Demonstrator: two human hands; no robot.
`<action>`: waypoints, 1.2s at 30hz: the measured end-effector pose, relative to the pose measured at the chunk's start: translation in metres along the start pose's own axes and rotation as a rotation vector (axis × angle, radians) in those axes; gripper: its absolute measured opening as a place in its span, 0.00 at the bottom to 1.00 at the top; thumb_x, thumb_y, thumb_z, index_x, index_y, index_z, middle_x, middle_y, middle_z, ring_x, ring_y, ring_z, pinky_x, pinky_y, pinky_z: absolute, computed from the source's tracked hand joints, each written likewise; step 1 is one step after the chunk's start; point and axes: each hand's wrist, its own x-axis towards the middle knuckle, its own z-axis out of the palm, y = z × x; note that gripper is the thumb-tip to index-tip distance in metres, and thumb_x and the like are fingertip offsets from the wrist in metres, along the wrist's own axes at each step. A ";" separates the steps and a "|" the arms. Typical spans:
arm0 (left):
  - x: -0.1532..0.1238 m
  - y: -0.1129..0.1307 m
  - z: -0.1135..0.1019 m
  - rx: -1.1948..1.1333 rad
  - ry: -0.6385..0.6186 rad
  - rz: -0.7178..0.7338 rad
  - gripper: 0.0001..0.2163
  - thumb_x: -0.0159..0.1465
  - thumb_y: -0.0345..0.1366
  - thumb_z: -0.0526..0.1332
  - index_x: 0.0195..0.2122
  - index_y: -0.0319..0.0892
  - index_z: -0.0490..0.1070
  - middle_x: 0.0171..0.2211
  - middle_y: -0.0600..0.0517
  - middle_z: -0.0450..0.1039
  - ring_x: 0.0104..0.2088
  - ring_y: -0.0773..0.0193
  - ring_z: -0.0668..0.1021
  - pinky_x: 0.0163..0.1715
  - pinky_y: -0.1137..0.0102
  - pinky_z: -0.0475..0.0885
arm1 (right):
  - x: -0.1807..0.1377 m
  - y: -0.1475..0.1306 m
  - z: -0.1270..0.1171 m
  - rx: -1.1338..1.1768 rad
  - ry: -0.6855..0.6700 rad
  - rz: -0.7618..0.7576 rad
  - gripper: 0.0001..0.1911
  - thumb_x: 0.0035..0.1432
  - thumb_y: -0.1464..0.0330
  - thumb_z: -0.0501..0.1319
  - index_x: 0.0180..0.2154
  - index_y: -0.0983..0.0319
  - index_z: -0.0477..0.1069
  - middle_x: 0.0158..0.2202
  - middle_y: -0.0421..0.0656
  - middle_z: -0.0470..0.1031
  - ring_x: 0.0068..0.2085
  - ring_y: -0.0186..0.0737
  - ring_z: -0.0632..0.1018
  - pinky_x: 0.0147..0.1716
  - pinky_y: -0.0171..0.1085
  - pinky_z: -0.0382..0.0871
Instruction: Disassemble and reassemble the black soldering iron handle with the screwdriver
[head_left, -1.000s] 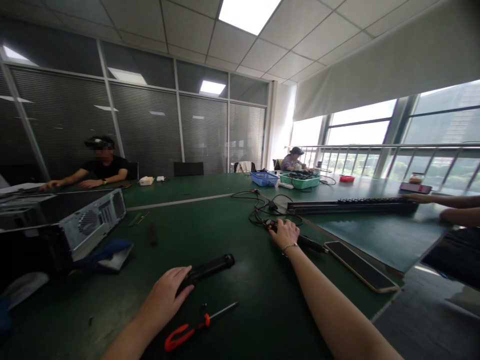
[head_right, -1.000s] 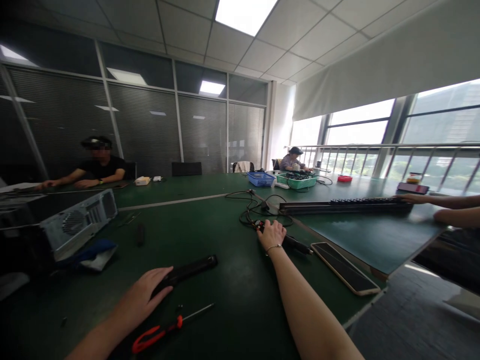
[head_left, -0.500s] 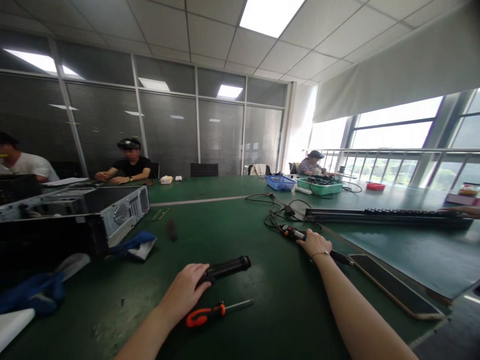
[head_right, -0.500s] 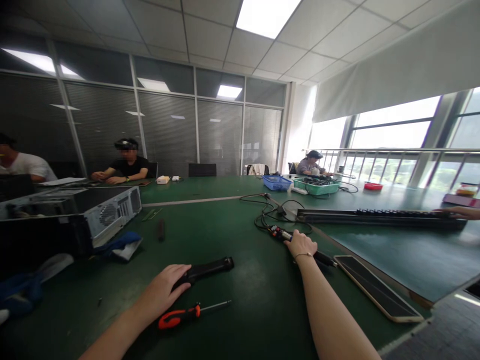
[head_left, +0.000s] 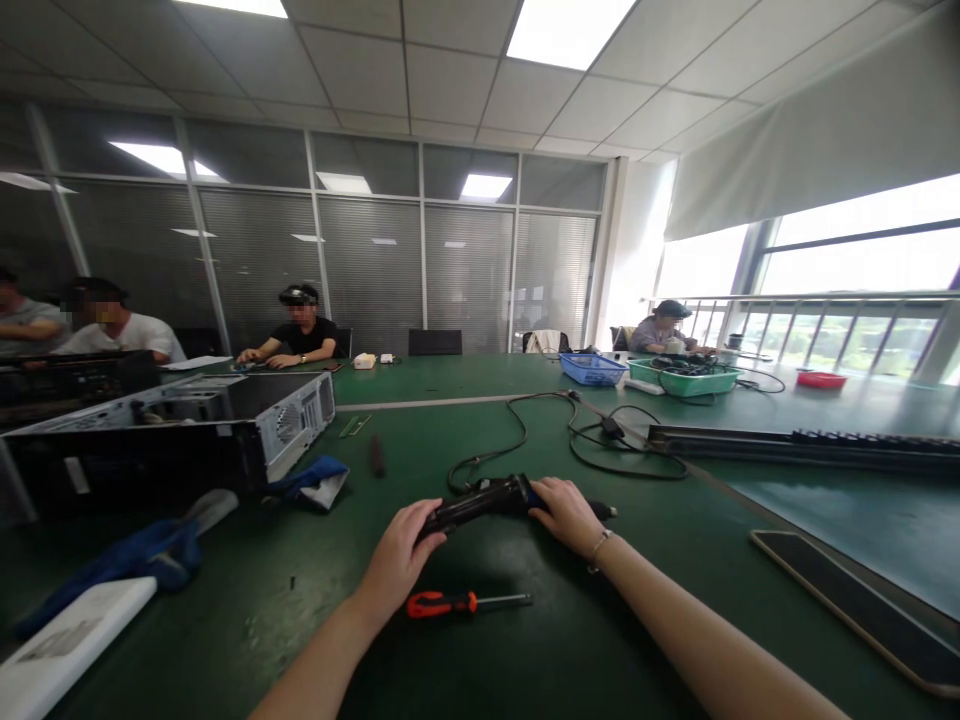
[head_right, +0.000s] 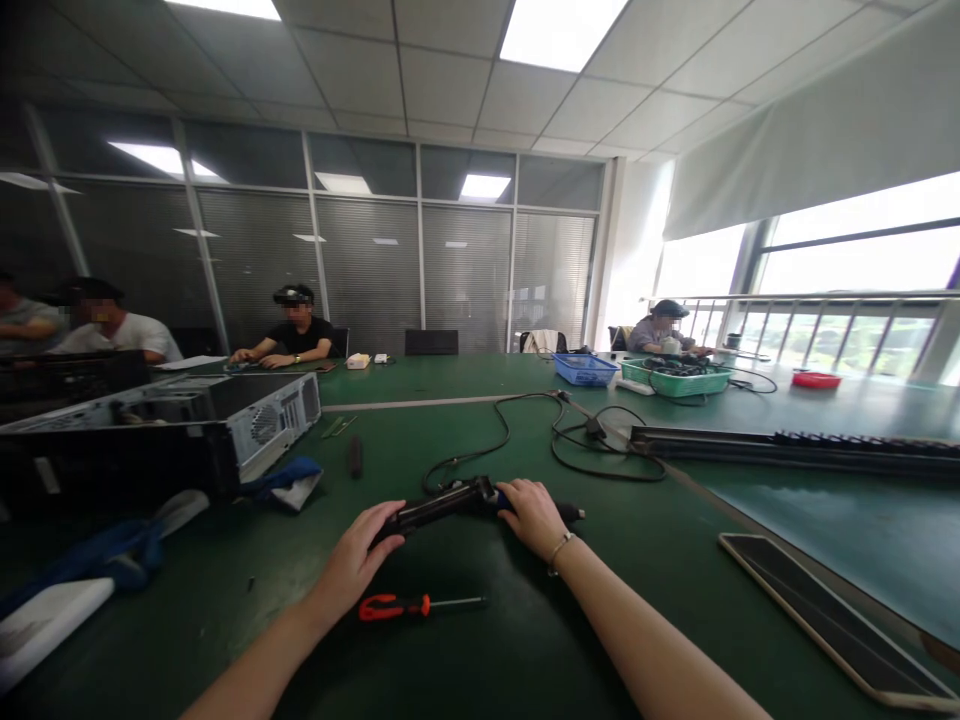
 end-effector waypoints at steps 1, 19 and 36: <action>0.000 -0.001 0.001 0.009 0.025 0.009 0.15 0.64 0.39 0.56 0.53 0.48 0.65 0.50 0.49 0.70 0.50 0.55 0.73 0.51 0.58 0.70 | 0.000 -0.011 0.000 0.021 -0.008 -0.052 0.16 0.56 0.65 0.59 0.47 0.59 0.70 0.42 0.46 0.74 0.45 0.43 0.73 0.46 0.39 0.61; -0.003 -0.005 0.002 0.027 0.161 -0.027 0.16 0.65 0.38 0.56 0.54 0.48 0.63 0.51 0.48 0.69 0.53 0.55 0.71 0.54 0.55 0.66 | -0.005 -0.003 -0.016 0.385 -0.096 -0.123 0.20 0.46 0.56 0.67 0.40 0.58 0.73 0.38 0.41 0.75 0.39 0.42 0.74 0.42 0.41 0.65; -0.004 0.002 0.001 0.081 -0.015 0.071 0.19 0.64 0.36 0.59 0.56 0.49 0.63 0.55 0.49 0.67 0.56 0.55 0.67 0.57 0.51 0.64 | -0.006 -0.016 -0.032 0.632 0.016 -0.085 0.42 0.41 0.55 0.69 0.57 0.59 0.62 0.47 0.46 0.74 0.48 0.47 0.74 0.50 0.45 0.66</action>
